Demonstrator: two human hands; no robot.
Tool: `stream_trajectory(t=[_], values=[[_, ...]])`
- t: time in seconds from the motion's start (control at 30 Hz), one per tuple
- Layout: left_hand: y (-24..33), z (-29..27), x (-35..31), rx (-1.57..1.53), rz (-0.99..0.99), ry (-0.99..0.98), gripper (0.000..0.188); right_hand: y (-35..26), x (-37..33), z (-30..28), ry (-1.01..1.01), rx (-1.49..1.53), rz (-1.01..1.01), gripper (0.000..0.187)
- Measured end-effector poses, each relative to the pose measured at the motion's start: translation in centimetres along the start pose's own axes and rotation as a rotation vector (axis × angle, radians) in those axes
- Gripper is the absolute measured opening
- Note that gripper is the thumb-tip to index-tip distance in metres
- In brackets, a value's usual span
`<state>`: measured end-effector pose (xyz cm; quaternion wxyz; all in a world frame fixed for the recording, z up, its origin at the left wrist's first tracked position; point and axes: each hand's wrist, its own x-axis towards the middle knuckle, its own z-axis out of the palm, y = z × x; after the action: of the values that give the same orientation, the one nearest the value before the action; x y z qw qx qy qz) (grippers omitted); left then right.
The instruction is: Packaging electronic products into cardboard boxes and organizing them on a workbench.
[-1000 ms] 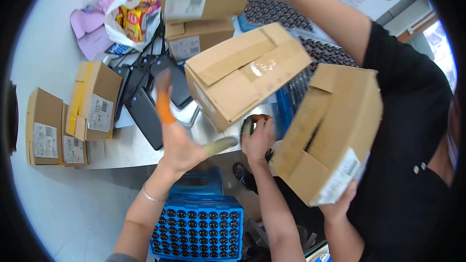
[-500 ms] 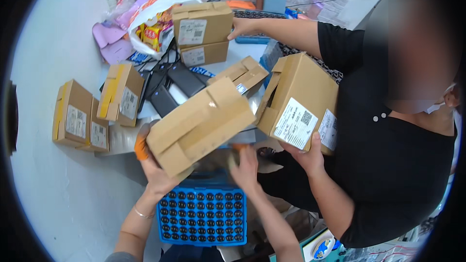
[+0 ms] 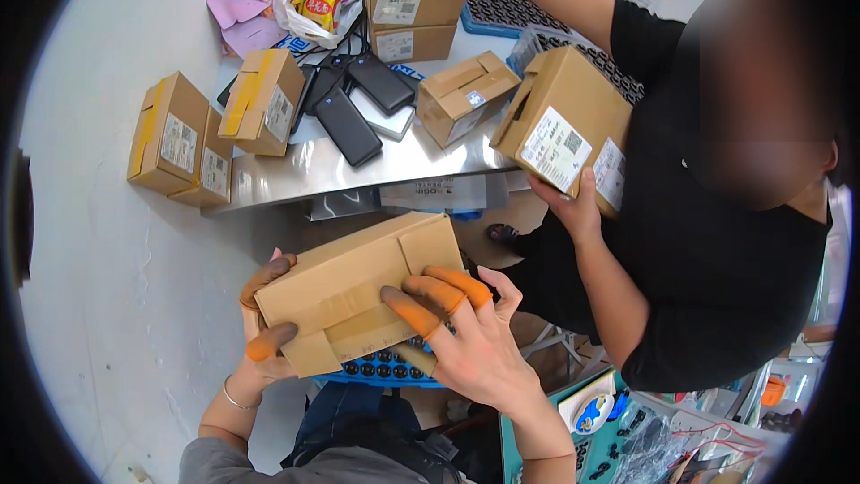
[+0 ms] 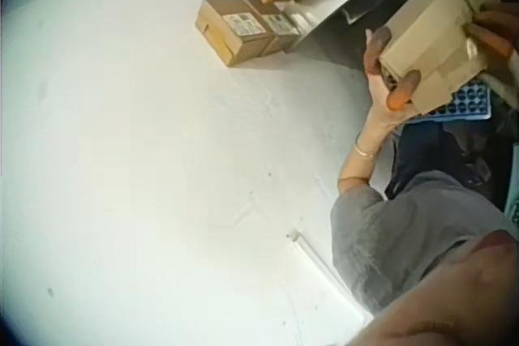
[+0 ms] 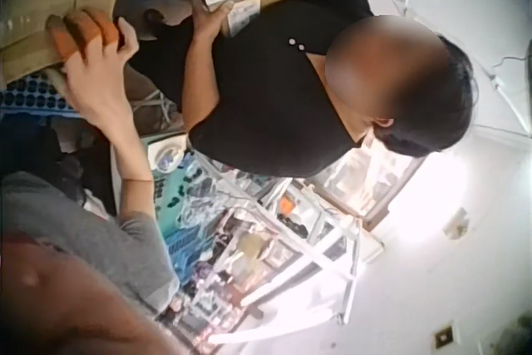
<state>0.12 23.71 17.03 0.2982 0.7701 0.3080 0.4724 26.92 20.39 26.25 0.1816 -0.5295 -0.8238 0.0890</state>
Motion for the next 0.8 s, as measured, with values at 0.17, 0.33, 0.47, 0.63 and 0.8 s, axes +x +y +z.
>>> stream_trajectory(t=[0.17,0.33,0.47,0.63,0.8], values=[[1.9,0.4,0.0,-0.174,0.002,0.141,0.048,-2.1,-2.1,-1.1,0.163,0.073,-0.038,0.046],[2.8,1.1,-0.1,-0.304,-0.047,0.279,0.057,-5.6,-5.4,-4.0,0.245,-0.049,-0.063,0.022],[3.0,1.0,-0.3,-0.439,-0.188,0.285,0.043,-6.2,-6.5,-4.3,0.235,-0.098,0.001,0.020],[2.8,0.6,-1.1,-0.234,-0.151,0.122,0.045,-6.3,-7.6,-4.2,0.178,-0.188,0.053,0.017],[3.3,1.9,-0.2,-0.375,-0.043,0.222,0.054,-5.7,-7.6,-4.8,0.192,-0.160,0.088,0.021]])
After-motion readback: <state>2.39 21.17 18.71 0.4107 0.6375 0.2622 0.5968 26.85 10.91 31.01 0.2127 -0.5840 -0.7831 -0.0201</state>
